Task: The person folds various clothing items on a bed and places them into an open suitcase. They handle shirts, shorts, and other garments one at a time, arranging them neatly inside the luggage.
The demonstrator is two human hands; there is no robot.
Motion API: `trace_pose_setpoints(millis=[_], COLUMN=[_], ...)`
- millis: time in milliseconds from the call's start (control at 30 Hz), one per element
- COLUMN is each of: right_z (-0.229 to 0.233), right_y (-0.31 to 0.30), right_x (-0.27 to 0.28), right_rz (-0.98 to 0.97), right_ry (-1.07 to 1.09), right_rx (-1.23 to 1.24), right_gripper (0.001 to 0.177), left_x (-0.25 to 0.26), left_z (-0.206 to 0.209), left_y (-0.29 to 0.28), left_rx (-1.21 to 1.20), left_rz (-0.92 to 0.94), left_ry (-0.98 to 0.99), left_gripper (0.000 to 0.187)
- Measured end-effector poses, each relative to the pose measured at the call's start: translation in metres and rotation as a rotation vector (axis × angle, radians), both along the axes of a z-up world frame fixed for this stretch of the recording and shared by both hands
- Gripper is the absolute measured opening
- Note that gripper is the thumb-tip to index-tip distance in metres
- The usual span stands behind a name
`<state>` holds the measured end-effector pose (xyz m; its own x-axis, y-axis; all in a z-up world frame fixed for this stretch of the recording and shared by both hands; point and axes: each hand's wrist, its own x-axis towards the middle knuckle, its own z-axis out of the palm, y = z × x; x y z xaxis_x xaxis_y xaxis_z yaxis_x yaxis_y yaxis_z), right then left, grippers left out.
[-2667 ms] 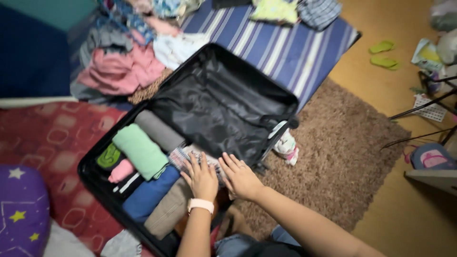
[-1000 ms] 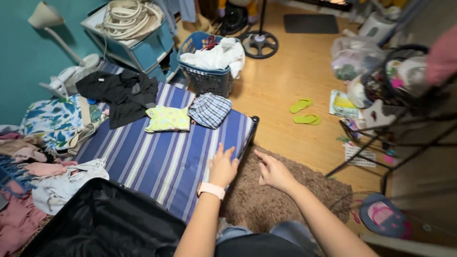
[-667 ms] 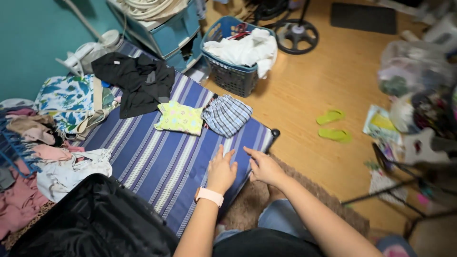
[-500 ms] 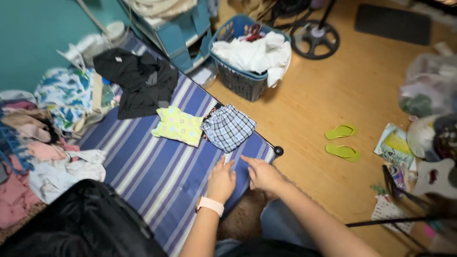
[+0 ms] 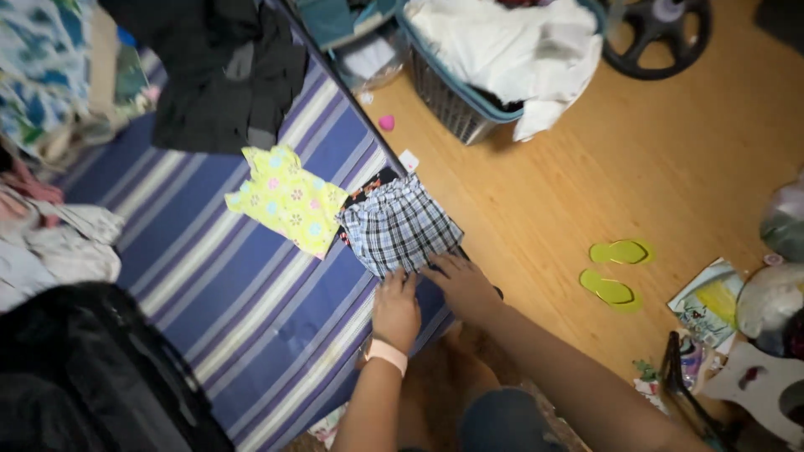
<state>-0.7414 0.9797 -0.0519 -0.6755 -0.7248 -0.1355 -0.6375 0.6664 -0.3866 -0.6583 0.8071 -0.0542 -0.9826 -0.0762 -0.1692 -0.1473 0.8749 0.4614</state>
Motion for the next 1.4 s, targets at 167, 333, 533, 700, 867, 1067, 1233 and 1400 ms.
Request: trace_pose_setpoints(millis=[167,333,533,700,867,1067,1233,1400], right_z=[-0.034,-0.053,-0.025,-0.006,-0.003,-0.013,-0.019,-0.024], right_y=[-0.014,-0.029,-0.057,-0.079,-0.082,-0.074,-0.079,-0.102], right_x=[-0.029,-0.051,-0.103,-0.148,-0.146,-0.098,-0.105,-0.144], right_rz=[0.120,0.219,0.254,-0.034,-0.051,0.257,0.285,0.303], right_ry=[0.045,0.113,-0.215,-0.619,-0.373,0.308,0.227,-0.032], right_rx=[0.108,0.197,0.463,0.381,0.342,0.106,0.155,0.431], right_gripper=[0.070,0.071,0.044,0.041,0.044,0.042,0.037,0.046], left_x=[-0.034,-0.047,-0.057,-0.081,-0.103,-0.125,-0.128,-0.114], left_z=[-0.030,-0.047,-0.040,-0.040,-0.045,-0.083,-0.075,-0.024], left_y=[-0.014,-0.019,-0.031,-0.060,-0.077,-0.090,-0.091,-0.063], left_rx=[-0.062,-0.075,0.011,0.301,0.349,0.388,0.207,-0.410], left_rz=[-0.032,-0.011,0.080,0.250,0.304,0.274,0.174,0.054], left_ry=[-0.062,-0.248,-0.130,-0.189,-0.384,-0.537,-0.381,0.185], left_gripper=[0.060,0.077,0.050,0.025,0.035,0.039,0.037,0.013])
